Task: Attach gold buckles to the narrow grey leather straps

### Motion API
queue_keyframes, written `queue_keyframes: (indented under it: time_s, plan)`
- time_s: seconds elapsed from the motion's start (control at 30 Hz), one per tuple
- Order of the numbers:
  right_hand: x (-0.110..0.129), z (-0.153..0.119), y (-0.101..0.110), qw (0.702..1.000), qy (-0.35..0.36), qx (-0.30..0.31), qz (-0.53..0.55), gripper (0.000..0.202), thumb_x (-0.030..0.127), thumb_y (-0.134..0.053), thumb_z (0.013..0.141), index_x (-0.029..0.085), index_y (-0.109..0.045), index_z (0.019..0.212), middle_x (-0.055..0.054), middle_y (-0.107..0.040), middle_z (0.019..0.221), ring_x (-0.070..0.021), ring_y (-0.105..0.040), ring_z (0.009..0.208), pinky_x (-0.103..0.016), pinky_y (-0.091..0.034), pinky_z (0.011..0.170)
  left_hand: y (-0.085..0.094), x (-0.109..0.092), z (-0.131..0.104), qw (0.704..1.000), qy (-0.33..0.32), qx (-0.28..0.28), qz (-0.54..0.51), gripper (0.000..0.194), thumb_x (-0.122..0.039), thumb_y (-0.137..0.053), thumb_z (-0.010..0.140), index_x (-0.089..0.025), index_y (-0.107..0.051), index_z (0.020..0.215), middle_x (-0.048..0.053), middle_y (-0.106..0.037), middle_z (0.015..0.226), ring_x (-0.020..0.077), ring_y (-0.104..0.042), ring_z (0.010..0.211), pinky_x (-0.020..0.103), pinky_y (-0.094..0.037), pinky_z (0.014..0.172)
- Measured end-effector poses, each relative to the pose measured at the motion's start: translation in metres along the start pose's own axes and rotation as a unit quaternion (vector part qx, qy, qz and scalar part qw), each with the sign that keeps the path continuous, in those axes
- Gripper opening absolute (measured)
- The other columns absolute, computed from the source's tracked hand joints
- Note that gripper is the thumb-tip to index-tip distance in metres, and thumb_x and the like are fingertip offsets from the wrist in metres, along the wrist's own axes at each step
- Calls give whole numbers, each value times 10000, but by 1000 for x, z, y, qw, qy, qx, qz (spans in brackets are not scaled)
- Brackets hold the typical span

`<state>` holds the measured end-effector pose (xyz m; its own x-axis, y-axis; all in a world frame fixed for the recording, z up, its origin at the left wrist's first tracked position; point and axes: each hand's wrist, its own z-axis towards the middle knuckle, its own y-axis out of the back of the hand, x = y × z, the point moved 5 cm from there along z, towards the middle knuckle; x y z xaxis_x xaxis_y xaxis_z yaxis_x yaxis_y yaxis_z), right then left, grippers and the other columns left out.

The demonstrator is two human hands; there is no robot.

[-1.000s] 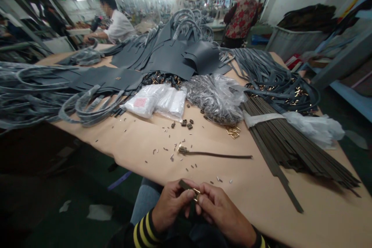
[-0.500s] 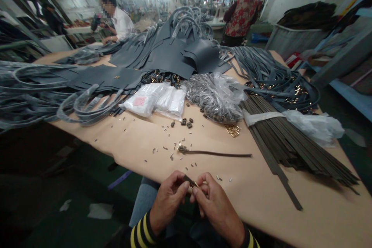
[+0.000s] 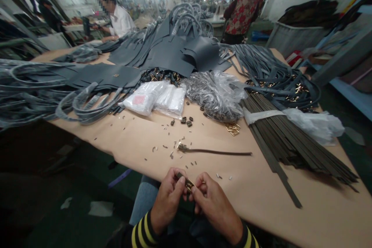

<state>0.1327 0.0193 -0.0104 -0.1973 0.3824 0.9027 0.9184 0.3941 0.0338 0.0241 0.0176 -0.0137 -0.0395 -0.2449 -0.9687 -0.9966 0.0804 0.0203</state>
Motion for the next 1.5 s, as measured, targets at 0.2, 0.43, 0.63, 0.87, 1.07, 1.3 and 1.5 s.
queue_keyframes:
  time_s: [0.2,0.43,0.63,0.87,1.07,1.3,1.5]
  plan:
    - [-1,-1,2,1000,-10,0,-15,163,305,-457,750,192,-363,681,39,-544,603,-72,-486,434,-191,-342,423,8,-1,-1,995,-40,-54,69,140,-307,-399,804,-175,-442,786,-13,-477,637,103,-475,514,232,-388,525]
    - [-3,1,4,999,8,-13,-46,205,341,-473,752,191,-368,661,51,-515,554,-77,-471,433,-187,-328,420,4,-5,-1,999,-34,-6,31,136,-304,-385,810,-173,-417,790,-26,-470,639,100,-506,517,235,-428,532]
    - [-3,3,5,998,19,-13,-51,217,362,-458,749,193,-362,654,57,-478,540,-76,-426,426,-191,-303,413,3,-8,-3,998,-44,6,42,70,-225,-413,791,-168,-430,753,-20,-470,652,104,-515,575,234,-436,569]
    - [-3,3,11,995,18,-54,-80,248,361,-516,681,187,-383,564,72,-330,503,-86,-313,486,-200,-238,424,-5,-27,-15,952,-223,39,205,168,-146,-389,795,-139,-545,734,42,-471,706,144,-462,686,274,-399,624]
    - [-6,2,13,997,15,-20,-75,282,429,-454,705,181,-387,589,49,-387,524,-93,-336,494,-216,-262,454,0,-26,-9,976,-109,190,2,312,-297,-338,841,-155,-590,960,70,-448,869,137,-514,737,262,-467,620]
    - [1,0,15,985,21,-40,-164,192,319,-461,698,184,-397,578,47,-385,525,-113,-358,526,-224,-285,477,2,-18,-4,974,-50,218,-17,181,-228,-543,738,-175,-656,870,9,-485,695,97,-530,610,249,-448,638]
    - [1,-3,11,984,26,-17,-175,192,322,-451,721,180,-412,599,49,-389,533,-113,-378,530,-221,-294,480,4,-8,-4,945,63,294,-131,246,-302,-578,712,-137,-632,886,40,-567,714,138,-589,674,233,-469,600]
